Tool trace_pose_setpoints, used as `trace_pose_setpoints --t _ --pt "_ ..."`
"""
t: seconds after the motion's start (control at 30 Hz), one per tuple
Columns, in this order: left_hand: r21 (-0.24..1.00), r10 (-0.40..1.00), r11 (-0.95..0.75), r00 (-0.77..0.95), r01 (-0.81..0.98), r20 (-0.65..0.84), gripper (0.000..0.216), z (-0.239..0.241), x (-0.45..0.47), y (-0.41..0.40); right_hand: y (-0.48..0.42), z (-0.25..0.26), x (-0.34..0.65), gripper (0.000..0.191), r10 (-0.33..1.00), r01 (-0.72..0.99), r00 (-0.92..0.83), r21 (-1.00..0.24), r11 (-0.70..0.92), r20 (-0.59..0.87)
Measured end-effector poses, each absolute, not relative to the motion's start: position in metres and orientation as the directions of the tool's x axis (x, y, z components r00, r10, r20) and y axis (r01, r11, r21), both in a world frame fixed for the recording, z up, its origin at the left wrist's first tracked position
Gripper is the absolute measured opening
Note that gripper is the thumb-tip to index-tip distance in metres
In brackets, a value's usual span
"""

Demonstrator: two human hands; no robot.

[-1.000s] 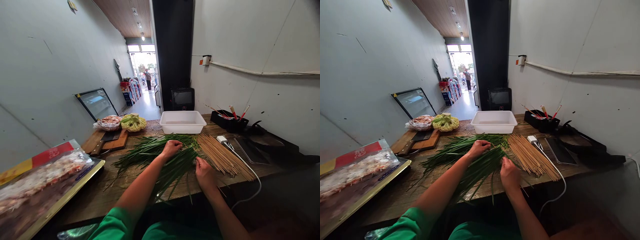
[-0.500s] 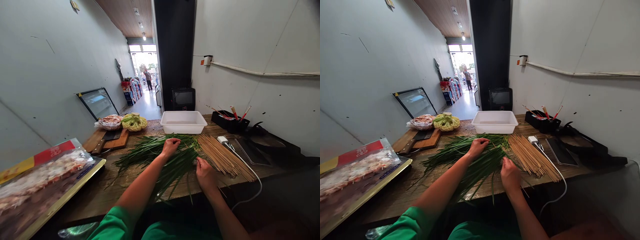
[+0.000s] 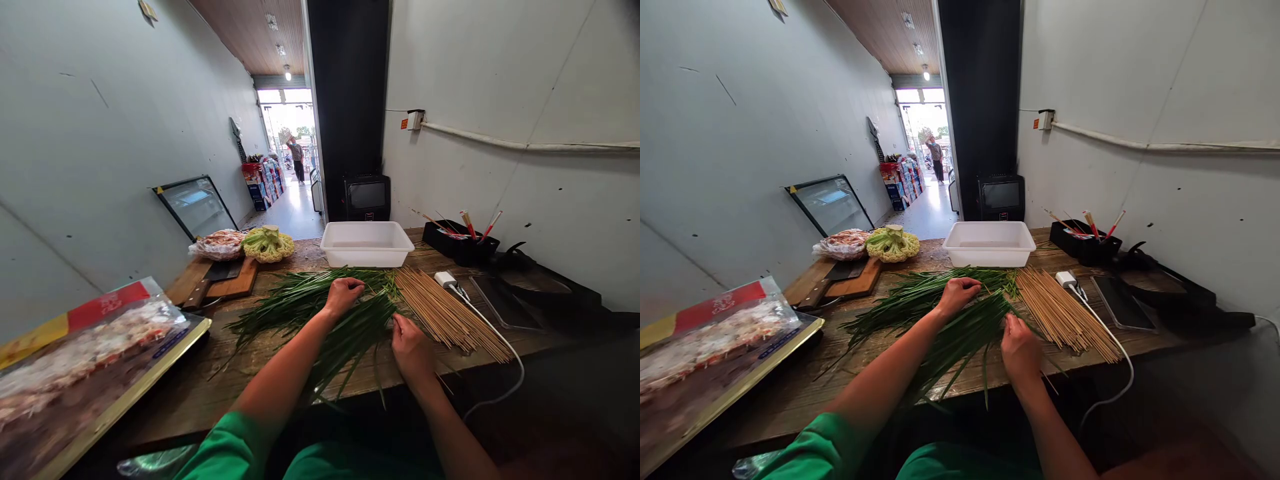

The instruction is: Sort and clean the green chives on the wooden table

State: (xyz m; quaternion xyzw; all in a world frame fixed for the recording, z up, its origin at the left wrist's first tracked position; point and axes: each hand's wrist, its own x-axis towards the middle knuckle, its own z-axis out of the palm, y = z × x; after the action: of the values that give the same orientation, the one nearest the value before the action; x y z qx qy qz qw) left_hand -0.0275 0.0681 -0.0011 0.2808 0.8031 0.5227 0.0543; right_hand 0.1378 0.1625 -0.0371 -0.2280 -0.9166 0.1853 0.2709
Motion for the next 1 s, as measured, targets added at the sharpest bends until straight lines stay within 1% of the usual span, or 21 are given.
trace_pose_setpoints --t 0.37,0.7,0.8,0.93,1.0 --pt "0.842 0.500 0.331 -0.836 0.426 0.226 0.020 0.004 -0.024 0.067 0.161 -0.035 0.139 0.036 0.522 0.328 -0.750 -0.456 0.827 0.407" --pt "0.797 0.536 0.376 -0.812 0.473 0.230 0.022 0.010 -0.019 0.065 0.162 -0.036 0.139 0.036 0.525 0.330 -0.753 -0.461 0.824 0.398" --pt "0.774 0.626 0.342 -0.743 0.534 0.236 0.022 0.007 -0.017 0.066 0.161 -0.036 0.139 0.036 0.529 0.333 -0.747 -0.463 0.821 0.402" --pt "0.715 0.814 0.245 -0.539 0.654 0.214 0.026 0.010 -0.020 0.061 0.162 -0.036 0.138 0.036 0.527 0.335 -0.739 -0.449 0.828 0.420" --pt "0.655 0.830 0.267 -0.514 0.707 0.216 0.029 0.015 -0.024 0.057 0.162 -0.037 0.138 0.037 0.521 0.328 -0.737 -0.446 0.833 0.431"
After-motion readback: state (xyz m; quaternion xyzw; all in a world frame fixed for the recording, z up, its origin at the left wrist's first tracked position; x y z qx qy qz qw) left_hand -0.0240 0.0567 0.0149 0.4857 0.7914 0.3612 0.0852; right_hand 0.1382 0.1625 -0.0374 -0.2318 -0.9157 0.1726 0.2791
